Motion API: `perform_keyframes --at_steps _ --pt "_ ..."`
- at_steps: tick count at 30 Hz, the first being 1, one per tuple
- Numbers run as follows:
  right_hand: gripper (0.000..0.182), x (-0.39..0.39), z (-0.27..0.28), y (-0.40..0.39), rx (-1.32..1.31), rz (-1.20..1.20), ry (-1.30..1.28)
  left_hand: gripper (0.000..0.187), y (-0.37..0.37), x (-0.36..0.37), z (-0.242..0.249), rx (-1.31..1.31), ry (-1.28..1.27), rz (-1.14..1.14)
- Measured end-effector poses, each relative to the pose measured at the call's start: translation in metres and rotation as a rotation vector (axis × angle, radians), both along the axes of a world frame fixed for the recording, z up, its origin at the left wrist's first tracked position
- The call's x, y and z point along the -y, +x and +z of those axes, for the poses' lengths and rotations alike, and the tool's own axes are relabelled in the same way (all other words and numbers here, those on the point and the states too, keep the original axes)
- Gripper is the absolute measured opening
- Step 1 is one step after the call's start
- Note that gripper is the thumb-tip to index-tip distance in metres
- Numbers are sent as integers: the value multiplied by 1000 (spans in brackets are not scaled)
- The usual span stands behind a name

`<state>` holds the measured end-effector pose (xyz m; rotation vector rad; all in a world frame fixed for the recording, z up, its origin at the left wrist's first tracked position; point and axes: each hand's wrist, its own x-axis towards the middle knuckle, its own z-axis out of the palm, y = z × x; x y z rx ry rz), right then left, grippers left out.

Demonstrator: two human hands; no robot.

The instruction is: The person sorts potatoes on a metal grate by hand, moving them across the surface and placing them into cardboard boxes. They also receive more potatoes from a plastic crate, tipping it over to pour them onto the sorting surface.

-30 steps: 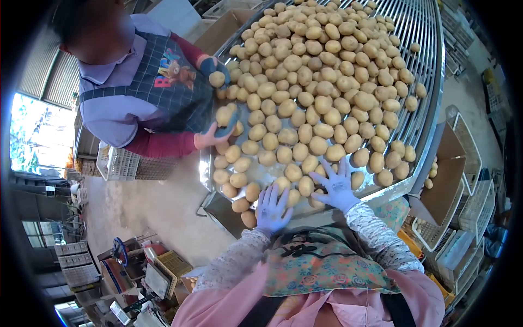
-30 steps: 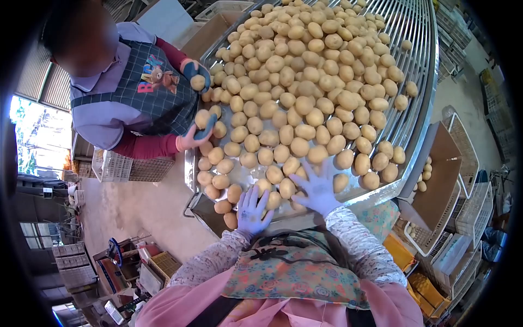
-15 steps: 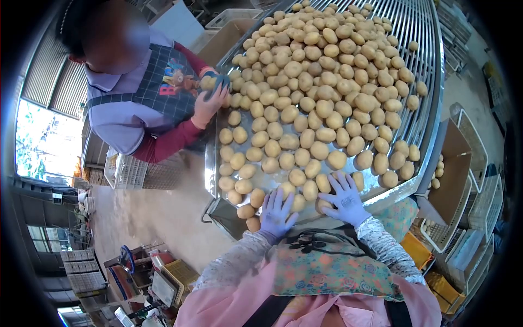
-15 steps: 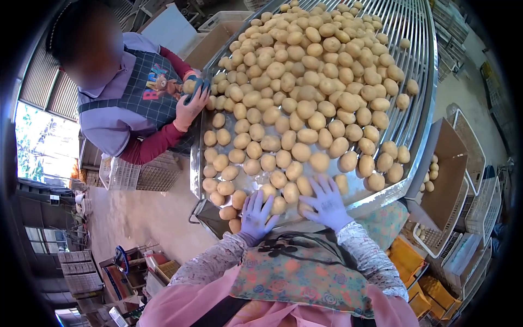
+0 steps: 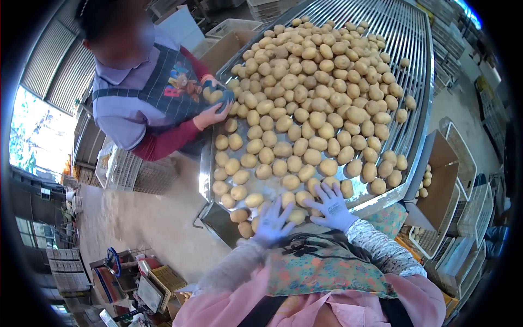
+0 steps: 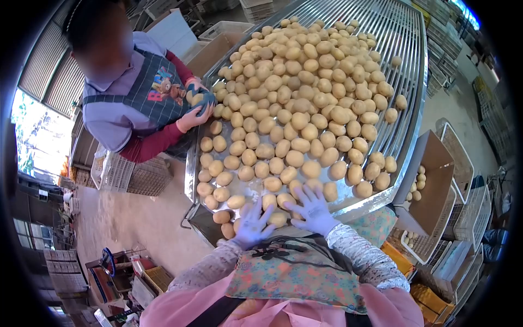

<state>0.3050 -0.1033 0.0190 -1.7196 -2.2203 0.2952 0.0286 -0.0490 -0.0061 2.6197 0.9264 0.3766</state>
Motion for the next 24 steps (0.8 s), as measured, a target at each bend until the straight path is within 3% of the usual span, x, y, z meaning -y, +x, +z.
perform_keyframes --at_steps 4,6,7,9,10,11,13,14,15,17,19,20,22,24 --pt "52 3 -20 -20 9 106 121 77 -36 -25 12 -278 13 46" --pt "48 -4 -12 -42 -29 116 73 78 -27 -50 -6 -185 36 309" --pt "48 -9 -13 -46 -31 114 75 78 -16 -61 -16 -187 38 306" --pt "44 -16 -21 -52 -25 245 -11 81 21 -71 -37 -170 162 521" --pt "36 -18 -11 -47 -22 266 66 80 37 -69 -43 -6 164 540" --pt "36 -23 -14 -35 -15 262 68 80 42 -65 -42 0 165 537" --pt "32 -27 -21 7 -269 390 52 80 42 -49 -28 -306 295 195" --pt "30 -28 -20 29 -387 396 24 78 32 -49 -1 -240 182 62" --pt "28 -28 -3 53 -484 278 -45 78 19 -55 1 -243 183 59" --pt "34 -41 64 96 26 -71 -183 76 -6 -65 2 -149 153 18" --pt "44 -35 37 144 -109 -502 170 76 -16 -76 -11 -206 168 119" --pt "44 -36 16 159 -115 -486 166 76 -11 -84 -14 -232 158 184" --pt "55 -48 -21 178 366 -737 94 76 14 -92 -21 -159 241 275" --pt "57 -67 -9 142 276 -723 10 74 62 -81 -45 -43 301 351"
